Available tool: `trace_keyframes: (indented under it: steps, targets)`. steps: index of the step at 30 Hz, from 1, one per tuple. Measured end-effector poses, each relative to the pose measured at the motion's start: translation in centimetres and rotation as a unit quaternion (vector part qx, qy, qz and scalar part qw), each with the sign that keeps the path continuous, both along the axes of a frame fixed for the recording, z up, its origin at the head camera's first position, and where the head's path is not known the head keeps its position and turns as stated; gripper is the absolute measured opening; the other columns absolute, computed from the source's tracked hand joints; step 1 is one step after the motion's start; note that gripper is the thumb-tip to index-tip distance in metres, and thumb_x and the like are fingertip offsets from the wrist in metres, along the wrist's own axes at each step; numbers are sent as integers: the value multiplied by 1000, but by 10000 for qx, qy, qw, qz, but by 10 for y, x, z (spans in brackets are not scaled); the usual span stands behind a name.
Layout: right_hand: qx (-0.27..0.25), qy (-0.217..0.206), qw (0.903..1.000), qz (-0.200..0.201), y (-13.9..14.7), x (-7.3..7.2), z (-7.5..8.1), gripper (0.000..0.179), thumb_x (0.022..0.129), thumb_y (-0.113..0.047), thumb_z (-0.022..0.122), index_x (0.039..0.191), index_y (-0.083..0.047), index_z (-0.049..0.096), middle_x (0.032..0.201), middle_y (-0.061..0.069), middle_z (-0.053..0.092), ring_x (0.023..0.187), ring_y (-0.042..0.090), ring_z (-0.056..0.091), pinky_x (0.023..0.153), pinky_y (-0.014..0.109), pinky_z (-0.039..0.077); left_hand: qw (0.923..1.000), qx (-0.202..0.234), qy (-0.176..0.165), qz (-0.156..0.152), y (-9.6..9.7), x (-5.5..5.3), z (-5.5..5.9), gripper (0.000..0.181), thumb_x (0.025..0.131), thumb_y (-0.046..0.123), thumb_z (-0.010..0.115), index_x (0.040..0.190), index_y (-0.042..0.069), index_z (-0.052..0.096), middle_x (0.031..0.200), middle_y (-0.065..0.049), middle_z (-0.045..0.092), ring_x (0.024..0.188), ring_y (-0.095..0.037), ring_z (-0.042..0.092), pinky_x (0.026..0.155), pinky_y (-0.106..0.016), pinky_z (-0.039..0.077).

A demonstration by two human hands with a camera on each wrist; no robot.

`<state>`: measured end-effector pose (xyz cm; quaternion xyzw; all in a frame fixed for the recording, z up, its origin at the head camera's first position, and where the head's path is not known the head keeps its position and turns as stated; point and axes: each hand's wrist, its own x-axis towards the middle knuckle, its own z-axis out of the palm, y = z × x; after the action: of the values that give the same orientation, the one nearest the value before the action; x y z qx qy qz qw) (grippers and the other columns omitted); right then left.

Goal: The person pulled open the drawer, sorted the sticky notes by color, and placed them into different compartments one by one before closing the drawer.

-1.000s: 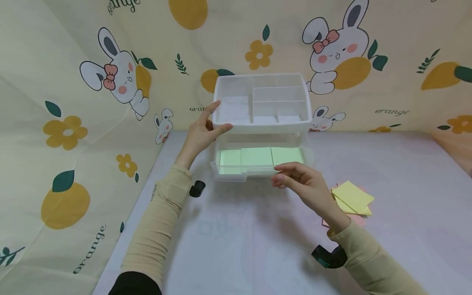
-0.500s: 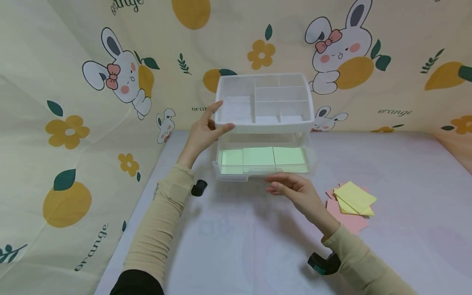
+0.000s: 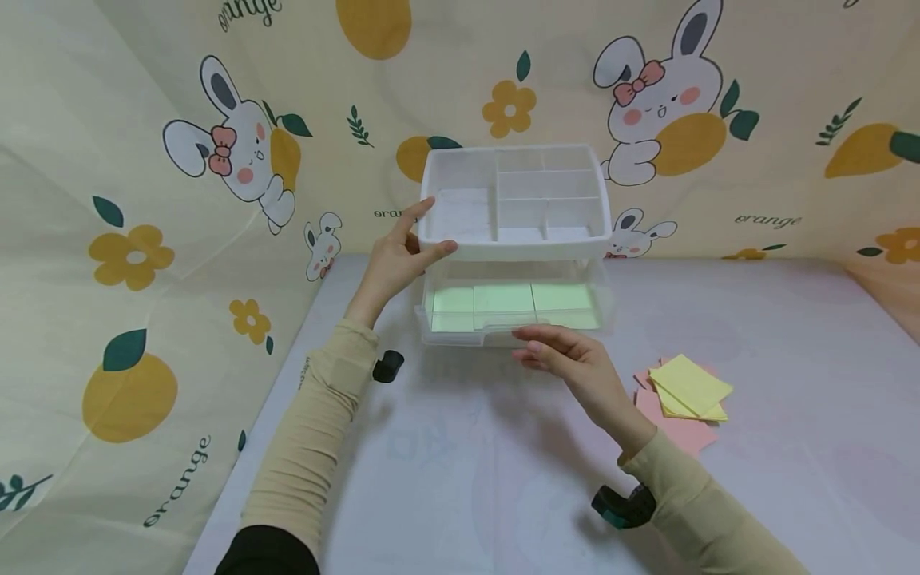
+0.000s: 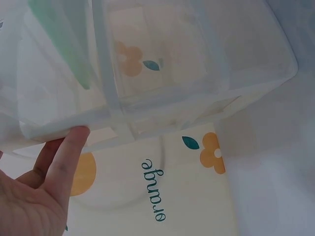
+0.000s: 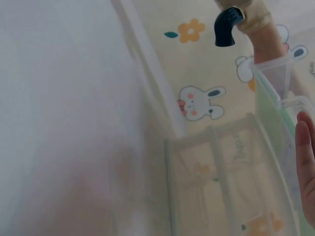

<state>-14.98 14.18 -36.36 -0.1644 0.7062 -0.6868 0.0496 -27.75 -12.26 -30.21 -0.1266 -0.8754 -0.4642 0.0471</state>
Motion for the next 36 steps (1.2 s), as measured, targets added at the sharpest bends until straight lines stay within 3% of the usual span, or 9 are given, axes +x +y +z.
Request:
trace_keyframes:
  steps: [3,10,17,22,29,36]
  targets:
    - [52,-56,10000,-45,-2,-4,2,36,93,-22,57,122,-2,58,119,5,65,100,15,66,88,28,52,10000,2,-24,-2,-1,0,0,71,75,61,65,135,57,27,82,-8,52,72,-21,52,63,-28,47]
    - [44,-122,9999,6,-8,-14,6,37,93,-25,57,124,-3,58,117,-6,64,102,13,65,90,27,51,9999,50,-108,-57,-4,-2,1,69,75,63,64,133,60,26,80,-6,49,70,-21,50,62,-28,43]
    - [28,-274,9996,-108,-13,-26,8,40,93,-27,58,125,-3,56,128,11,58,105,9,63,92,25,50,9998,-41,-174,-42,-5,-1,3,68,77,63,63,134,60,25,87,-8,52,76,-22,52,65,-29,46]
    - [-341,-458,9983,-101,-16,-39,9,42,94,-24,56,129,0,51,134,18,50,115,17,59,98,28,46,9999,-26,-110,-45,-3,0,3,67,77,63,63,133,60,26,84,-7,52,75,-21,50,64,-29,43]
    - [-702,-669,9953,-72,-17,-59,7,47,96,-18,53,135,3,41,139,19,43,117,17,55,96,21,46,9998,93,-162,-89,-1,0,0,68,76,61,64,133,60,27,83,-7,51,77,-21,52,67,-29,49]
    - [-892,-698,9935,-143,-21,-72,11,45,97,-12,50,135,7,38,134,16,46,112,11,57,100,25,44,9998,61,-145,-84,-2,-1,2,68,77,59,65,134,59,27,82,-8,52,77,-22,53,69,-31,52]
